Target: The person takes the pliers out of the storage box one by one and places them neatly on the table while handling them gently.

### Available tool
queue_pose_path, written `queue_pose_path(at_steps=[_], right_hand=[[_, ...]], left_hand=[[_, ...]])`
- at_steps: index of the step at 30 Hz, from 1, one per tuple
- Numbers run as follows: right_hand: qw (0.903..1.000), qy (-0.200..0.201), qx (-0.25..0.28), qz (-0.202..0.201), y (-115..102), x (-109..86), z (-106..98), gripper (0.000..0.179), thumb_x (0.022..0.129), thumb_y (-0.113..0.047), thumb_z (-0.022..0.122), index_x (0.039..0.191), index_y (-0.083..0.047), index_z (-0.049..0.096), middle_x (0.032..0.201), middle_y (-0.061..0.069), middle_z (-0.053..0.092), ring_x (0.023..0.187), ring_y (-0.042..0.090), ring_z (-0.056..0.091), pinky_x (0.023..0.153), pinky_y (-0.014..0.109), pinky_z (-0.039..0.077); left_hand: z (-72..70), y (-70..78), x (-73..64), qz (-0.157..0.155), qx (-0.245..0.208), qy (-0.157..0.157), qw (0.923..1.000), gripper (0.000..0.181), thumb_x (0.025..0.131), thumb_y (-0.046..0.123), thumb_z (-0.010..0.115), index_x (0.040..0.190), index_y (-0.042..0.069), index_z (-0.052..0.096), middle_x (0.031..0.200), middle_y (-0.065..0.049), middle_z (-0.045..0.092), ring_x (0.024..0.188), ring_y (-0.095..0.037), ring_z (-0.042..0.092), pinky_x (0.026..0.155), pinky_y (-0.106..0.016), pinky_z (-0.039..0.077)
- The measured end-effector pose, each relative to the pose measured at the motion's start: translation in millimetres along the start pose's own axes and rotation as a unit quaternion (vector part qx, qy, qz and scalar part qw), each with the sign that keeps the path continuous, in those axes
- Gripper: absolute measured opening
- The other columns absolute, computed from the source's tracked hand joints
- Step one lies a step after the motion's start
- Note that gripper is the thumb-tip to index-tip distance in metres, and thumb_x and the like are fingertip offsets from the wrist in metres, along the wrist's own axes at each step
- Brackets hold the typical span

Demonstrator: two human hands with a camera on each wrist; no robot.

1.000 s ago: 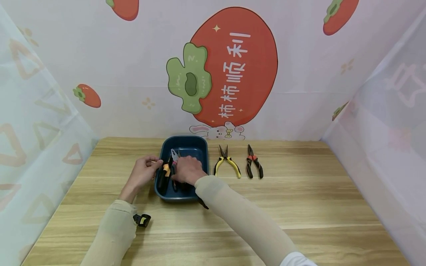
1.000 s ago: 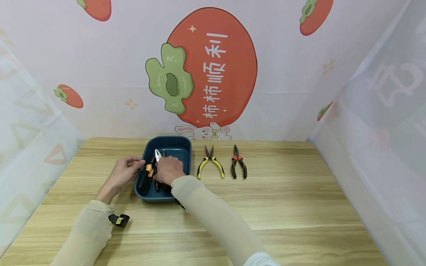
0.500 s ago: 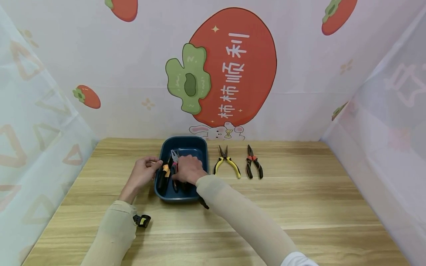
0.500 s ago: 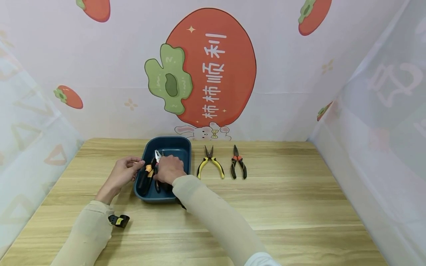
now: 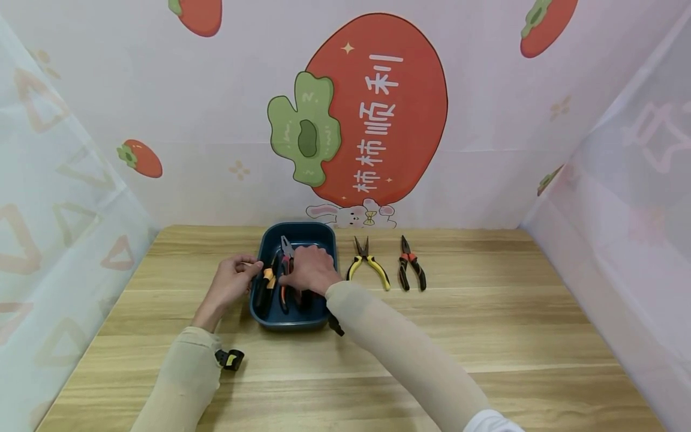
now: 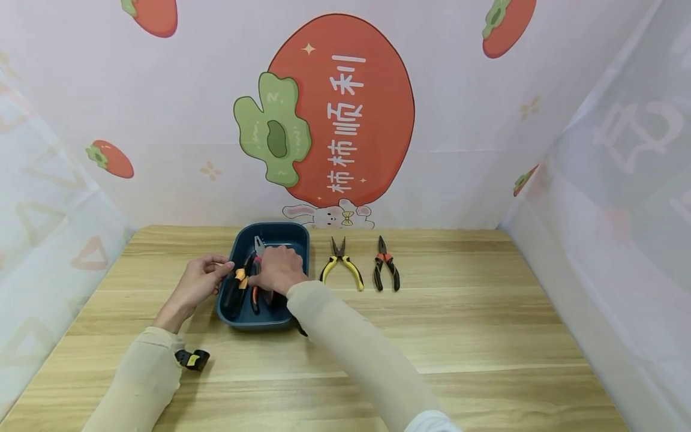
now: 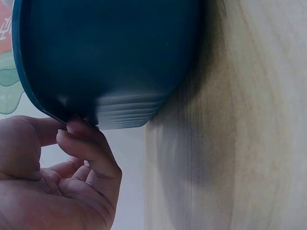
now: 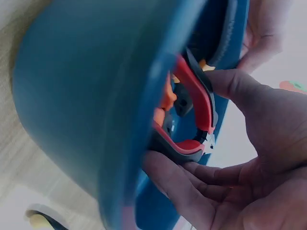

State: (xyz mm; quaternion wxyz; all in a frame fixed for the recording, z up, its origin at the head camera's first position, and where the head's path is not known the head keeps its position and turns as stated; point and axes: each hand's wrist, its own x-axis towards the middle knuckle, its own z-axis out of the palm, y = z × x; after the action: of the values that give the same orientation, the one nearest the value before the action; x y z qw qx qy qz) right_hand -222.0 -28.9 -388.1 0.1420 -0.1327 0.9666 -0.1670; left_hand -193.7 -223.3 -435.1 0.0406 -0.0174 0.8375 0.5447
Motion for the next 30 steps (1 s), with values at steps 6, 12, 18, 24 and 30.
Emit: queue_pose_path(at_steps=[6, 12, 18, 24, 30], right_hand=[[0.9997, 0.015, -0.018, -0.008, 3.8, -3.8, -6.2, 0.044, 0.087, -0.056, 0.075, 0.096, -0.013, 0.068, 0.082, 0.002, 0.060, 0.074, 0.019, 0.056, 0.062, 0.030, 0.048], [0.9996, 0.027, -0.009, -0.007, 8.4, -10.4, -13.4, 0.046, 0.085, -0.059, 0.076, 0.090, -0.013, 0.065, 0.074, 0.002, 0.059, 0.065, 0.017, 0.058, 0.054, 0.026, 0.044], [0.9992, 0.022, 0.031, 0.010, 14.1, -16.4, -22.1, 0.046, 0.085, -0.056, 0.077, 0.089, -0.012, 0.064, 0.072, 0.003, 0.059, 0.058, 0.017, 0.060, 0.049, 0.026, 0.047], [0.9992, 0.022, 0.035, 0.004, 22.0, -21.3, -27.8, 0.048, 0.085, -0.059, 0.076, 0.084, -0.013, 0.063, 0.071, 0.004, 0.058, 0.059, 0.017, 0.058, 0.049, 0.025, 0.043], [0.9992, 0.040, 0.005, 0.003, 29.4, -28.8, -30.9, 0.050, 0.084, -0.062, 0.075, 0.081, -0.014, 0.062, 0.070, 0.003, 0.056, 0.061, 0.018, 0.056, 0.050, 0.026, 0.038]], left_hand=[[0.2, -0.5, -0.1, 0.001, 0.002, 0.002, 1.0000, 0.039, 0.107, 0.025, 0.055, 0.129, -0.007, 0.054, 0.089, -0.010, 0.063, 0.066, -0.014, 0.053, 0.059, -0.031, 0.051], [1.1, -0.5, 0.0, -0.002, 0.000, 0.004, 1.0000, 0.039, 0.107, 0.025, 0.055, 0.128, -0.007, 0.054, 0.087, -0.009, 0.062, 0.066, -0.013, 0.053, 0.058, -0.031, 0.051], [1.6, 0.5, -0.1, -0.006, 0.000, 0.002, 1.0000, 0.041, 0.107, 0.026, 0.055, 0.130, -0.007, 0.053, 0.087, -0.009, 0.061, 0.066, -0.013, 0.052, 0.058, -0.031, 0.050], [1.5, 0.9, -0.1, -0.009, 0.001, 0.002, 1.0000, 0.040, 0.107, 0.025, 0.055, 0.130, -0.007, 0.053, 0.087, -0.009, 0.061, 0.065, -0.013, 0.052, 0.058, -0.031, 0.050], [1.6, 0.4, -0.1, -0.008, 0.001, 0.004, 1.0000, 0.039, 0.107, 0.024, 0.055, 0.130, -0.007, 0.053, 0.088, -0.009, 0.061, 0.065, -0.013, 0.052, 0.057, -0.030, 0.049]])
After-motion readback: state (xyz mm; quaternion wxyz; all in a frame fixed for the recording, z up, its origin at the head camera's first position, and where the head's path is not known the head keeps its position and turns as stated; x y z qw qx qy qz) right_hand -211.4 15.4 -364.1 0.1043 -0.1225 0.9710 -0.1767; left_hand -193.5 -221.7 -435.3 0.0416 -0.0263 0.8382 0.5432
